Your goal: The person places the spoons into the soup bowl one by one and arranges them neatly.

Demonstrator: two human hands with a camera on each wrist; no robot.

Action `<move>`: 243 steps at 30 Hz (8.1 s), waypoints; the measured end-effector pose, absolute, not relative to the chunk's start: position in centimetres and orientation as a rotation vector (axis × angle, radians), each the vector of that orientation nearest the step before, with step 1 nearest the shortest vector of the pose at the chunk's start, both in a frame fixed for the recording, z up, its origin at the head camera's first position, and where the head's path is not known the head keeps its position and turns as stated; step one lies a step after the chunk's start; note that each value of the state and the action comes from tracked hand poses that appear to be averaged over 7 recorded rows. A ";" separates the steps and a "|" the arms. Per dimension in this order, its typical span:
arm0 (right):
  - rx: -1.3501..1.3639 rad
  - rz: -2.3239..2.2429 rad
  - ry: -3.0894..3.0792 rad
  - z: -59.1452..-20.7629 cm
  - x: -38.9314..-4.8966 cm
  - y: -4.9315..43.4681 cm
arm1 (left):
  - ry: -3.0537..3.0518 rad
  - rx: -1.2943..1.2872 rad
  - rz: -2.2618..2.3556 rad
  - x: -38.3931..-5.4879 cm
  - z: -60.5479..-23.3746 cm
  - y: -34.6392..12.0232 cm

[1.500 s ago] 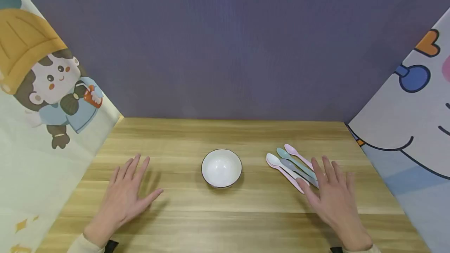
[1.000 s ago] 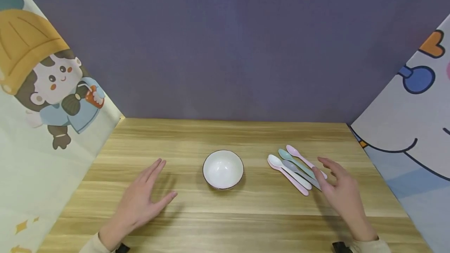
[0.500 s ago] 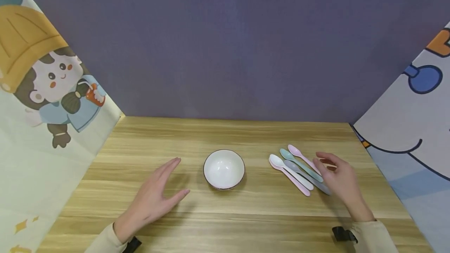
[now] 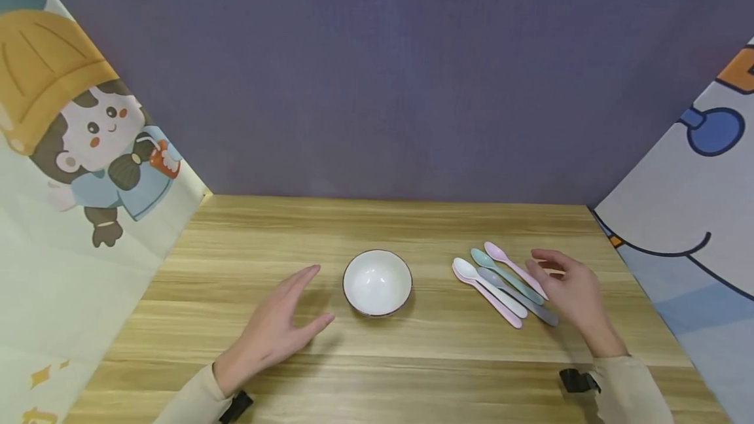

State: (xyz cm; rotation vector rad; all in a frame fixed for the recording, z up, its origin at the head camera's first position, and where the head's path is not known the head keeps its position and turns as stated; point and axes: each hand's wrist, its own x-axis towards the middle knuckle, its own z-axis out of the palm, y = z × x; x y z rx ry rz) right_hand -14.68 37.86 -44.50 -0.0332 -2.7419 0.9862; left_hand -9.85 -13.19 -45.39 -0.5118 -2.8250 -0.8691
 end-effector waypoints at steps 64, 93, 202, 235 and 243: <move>-0.108 0.832 -3.099 -48.5 -18.5 39.9 | -2.907 -0.572 -0.978 -12.1 -46.0 -9.3; -0.049 0.819 -3.069 -48.7 -18.6 40.1 | -2.923 -0.595 -1.002 -12.4 -46.3 -8.8; 0.389 0.913 -2.995 -43.0 -18.0 34.5 | -2.951 -0.557 -0.946 -13.6 -46.6 -7.9; 0.545 1.036 -2.957 -42.9 -18.9 32.2 | -2.956 -0.527 -0.899 -13.8 -46.7 -7.7; 0.519 1.035 -2.938 -43.1 -18.3 31.6 | -2.966 -0.548 -0.885 -13.6 -46.6 -7.9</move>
